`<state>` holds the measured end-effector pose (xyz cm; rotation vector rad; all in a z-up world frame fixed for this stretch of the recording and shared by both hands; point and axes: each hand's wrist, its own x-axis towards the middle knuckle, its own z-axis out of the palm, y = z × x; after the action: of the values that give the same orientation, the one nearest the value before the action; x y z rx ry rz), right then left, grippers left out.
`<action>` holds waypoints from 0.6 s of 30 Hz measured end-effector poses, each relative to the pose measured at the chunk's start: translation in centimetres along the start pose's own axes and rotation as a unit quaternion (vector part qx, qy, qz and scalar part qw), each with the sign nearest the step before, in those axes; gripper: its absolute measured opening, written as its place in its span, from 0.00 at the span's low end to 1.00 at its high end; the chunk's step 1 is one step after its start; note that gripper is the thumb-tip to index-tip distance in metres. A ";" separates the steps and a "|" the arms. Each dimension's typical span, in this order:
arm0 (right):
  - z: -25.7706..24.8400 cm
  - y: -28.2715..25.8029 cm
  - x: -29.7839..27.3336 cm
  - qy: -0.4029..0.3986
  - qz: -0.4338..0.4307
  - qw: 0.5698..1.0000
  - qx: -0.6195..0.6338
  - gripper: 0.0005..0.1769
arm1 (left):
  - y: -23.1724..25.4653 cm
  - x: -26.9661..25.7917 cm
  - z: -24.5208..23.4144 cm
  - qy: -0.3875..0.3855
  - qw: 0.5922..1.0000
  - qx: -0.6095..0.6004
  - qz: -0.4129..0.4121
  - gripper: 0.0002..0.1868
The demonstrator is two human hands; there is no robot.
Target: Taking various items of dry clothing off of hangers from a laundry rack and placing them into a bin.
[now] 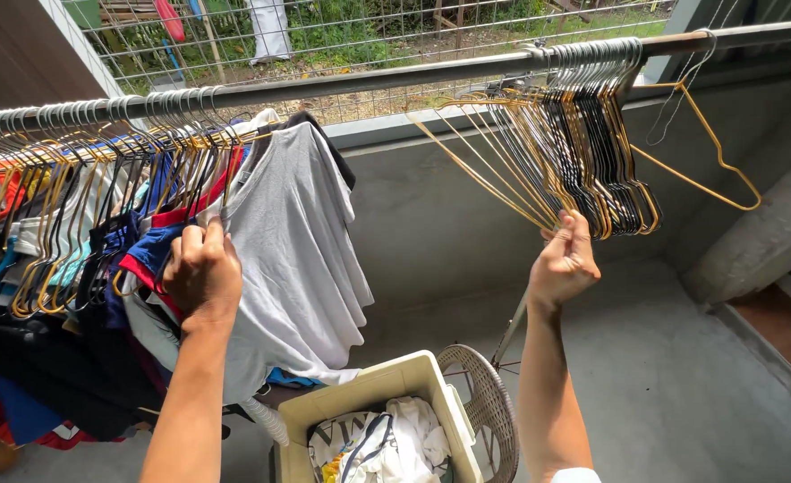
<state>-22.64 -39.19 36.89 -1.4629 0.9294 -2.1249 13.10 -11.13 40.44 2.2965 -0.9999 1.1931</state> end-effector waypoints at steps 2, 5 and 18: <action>-0.1 1.4 -0.1 0.008 -0.004 0.999 0.040 0.12 | 0.3 0.5 1.3 -0.027 0.998 -0.054 -0.023 0.16; -0.1 1.2 -1.4 -0.015 -0.014 0.998 0.062 0.12 | 2.1 2.0 0.1 -0.093 0.983 -0.139 -0.072 0.18; -3.8 1.2 -7.6 -0.024 -0.009 0.991 0.129 0.19 | 7.5 2.2 1.3 -0.077 0.876 -0.445 -0.170 0.12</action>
<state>-23.36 -33.99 30.12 -1.3875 0.6003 -2.1207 9.22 -17.96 41.41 1.7034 -0.8786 0.2803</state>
